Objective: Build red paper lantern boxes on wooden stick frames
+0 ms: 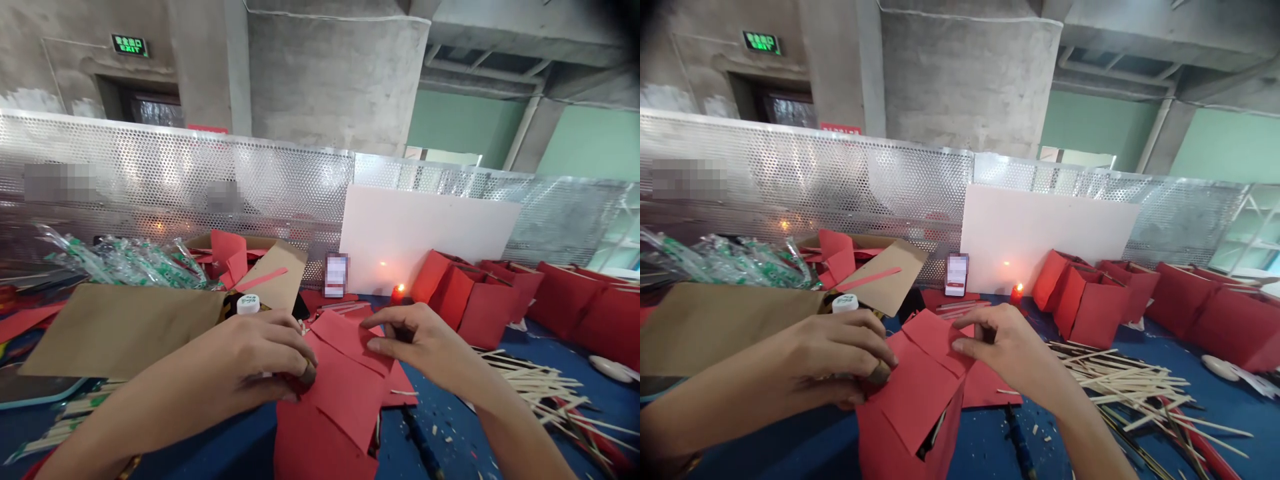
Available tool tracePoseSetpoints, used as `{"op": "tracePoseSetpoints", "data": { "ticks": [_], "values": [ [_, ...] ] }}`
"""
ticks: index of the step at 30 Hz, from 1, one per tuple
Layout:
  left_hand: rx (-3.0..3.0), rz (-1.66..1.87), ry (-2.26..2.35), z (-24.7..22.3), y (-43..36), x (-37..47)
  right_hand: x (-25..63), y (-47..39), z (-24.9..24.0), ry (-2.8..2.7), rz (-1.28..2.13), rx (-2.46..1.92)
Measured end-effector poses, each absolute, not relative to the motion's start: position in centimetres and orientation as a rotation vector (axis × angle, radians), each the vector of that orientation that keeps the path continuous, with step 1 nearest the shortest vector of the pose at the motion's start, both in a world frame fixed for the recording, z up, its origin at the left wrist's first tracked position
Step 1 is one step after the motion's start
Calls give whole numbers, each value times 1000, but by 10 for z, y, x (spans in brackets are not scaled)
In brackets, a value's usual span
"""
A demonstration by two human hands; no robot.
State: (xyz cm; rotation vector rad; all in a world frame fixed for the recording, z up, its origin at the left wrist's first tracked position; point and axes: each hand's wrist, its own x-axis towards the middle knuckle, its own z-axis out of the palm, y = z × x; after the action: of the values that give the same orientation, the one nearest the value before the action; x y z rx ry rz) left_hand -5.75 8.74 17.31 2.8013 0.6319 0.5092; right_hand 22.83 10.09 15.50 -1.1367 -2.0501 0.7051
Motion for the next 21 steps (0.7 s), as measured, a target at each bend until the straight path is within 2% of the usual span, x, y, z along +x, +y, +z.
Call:
{"op": "tracePoseSetpoints", "data": {
  "ticks": [6, 8, 11, 14, 18, 21],
  "values": [
    [2801, 548, 595, 176, 86, -56, 235, 98, 159, -1881, 523, -1070],
    [2788, 596, 598, 177, 85, -54, 240, 93, 162, -1699, 309, -1058],
    [2757, 614, 579, 176, 85, -53, 244, 79, 160, -1347, -182, -1066],
    [2770, 585, 576, 174, 85, -55, 239, 62, 157, -1445, -606, -882],
    [2849, 529, 657, 173, 80, -56, 221, 43, 164, -2154, -524, -564],
    [2779, 527, 627, 174, 78, -56, 207, 37, 168, -2395, -377, -532]
  ]
}}
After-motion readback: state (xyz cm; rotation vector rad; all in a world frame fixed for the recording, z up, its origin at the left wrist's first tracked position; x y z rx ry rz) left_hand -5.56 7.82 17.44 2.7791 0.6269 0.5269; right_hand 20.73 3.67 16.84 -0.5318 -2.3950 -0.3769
